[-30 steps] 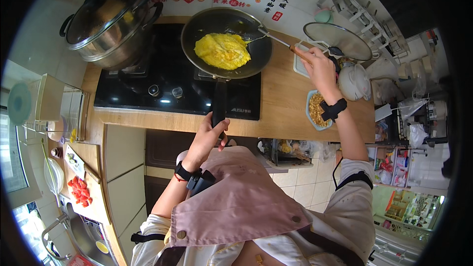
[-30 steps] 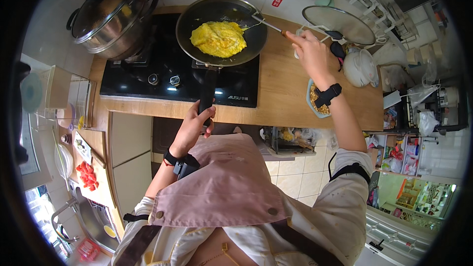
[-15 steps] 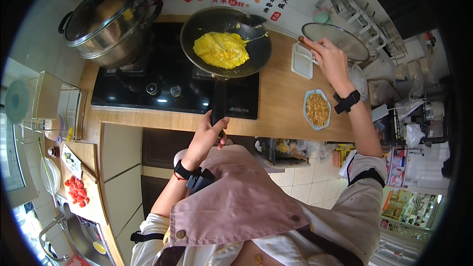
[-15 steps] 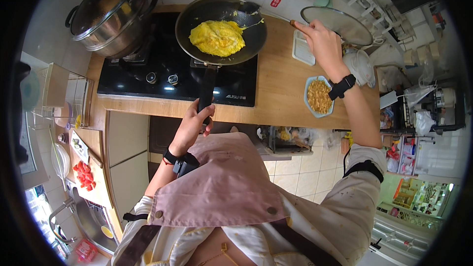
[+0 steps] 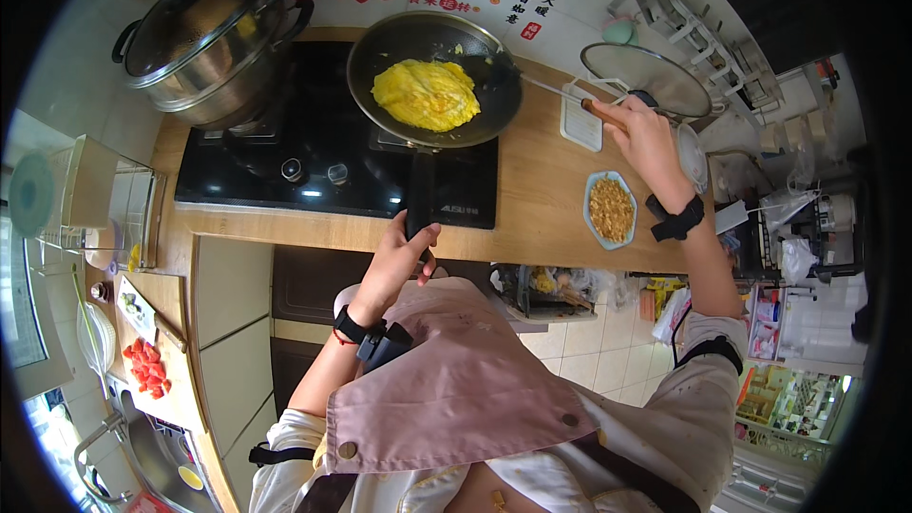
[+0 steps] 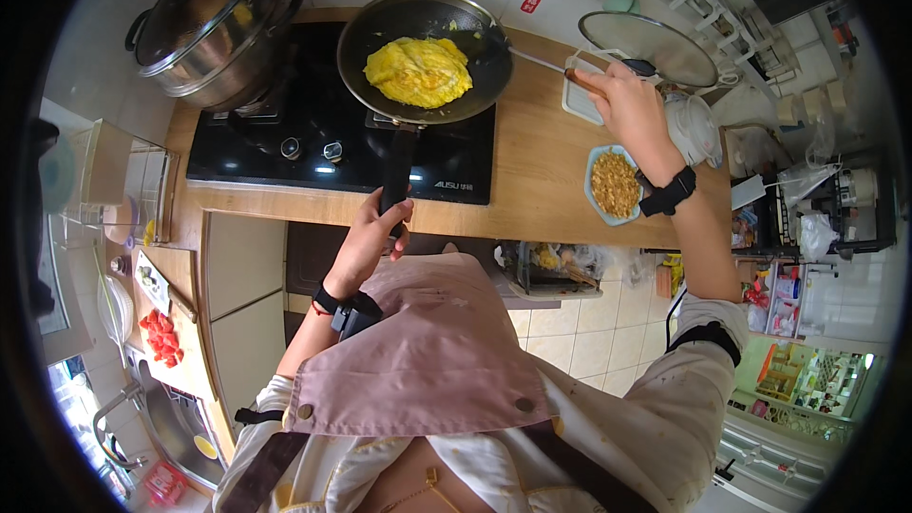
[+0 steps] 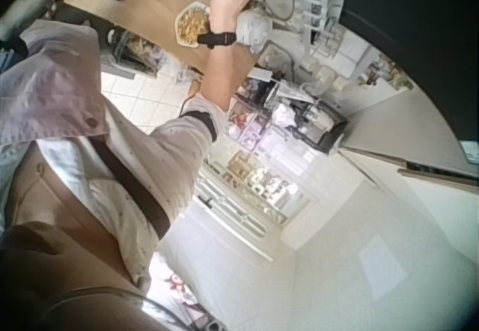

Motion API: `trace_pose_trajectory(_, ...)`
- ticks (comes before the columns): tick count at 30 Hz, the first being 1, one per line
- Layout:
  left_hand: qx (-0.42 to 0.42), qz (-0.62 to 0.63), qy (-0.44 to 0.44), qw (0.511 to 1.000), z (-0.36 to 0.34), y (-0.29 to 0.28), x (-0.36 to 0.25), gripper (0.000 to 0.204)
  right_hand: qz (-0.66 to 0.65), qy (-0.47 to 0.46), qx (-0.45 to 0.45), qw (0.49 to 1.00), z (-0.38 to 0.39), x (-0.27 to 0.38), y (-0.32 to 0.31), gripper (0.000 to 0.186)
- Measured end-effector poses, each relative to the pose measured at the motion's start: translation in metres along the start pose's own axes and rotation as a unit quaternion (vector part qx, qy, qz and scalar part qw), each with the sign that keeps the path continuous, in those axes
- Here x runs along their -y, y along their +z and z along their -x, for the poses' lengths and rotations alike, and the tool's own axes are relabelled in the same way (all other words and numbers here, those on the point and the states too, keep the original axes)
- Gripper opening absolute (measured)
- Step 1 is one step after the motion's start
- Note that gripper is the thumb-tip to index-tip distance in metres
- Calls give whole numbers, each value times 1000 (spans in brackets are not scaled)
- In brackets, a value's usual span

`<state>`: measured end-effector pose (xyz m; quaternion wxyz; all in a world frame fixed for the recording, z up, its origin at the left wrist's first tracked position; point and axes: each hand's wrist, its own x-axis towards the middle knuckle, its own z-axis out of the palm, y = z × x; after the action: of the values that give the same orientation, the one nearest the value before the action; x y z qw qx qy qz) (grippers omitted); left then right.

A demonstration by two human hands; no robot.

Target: The person scrambles eggs in a frying pan, then adds chopped tomatoes and salt, stirring the mixture until combined. The person also washes a knife and cutting board at the sink.

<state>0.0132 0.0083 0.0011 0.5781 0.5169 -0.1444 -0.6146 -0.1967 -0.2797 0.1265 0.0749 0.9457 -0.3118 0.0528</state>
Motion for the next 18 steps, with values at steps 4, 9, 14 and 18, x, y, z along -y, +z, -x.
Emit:
trace_pose_trajectory(4,-1,5,3,1000,-1,0,1,36,-44,-1,-48,998,5,9,7,39)
trace_pose_trajectory(9,-3,1,7,1000,-1,-1,2,37,-54,9,-12,998,8,10,19,38)
trace_pose_trajectory(14,0,1,-1,1000,0,-1,0,39,-84,14,-73,994,3,11,35,40)
trace_pose_trajectory(18,-18,-11,9,1000,2,2,1,35,-91,3,-25,995,5,22,34,40)
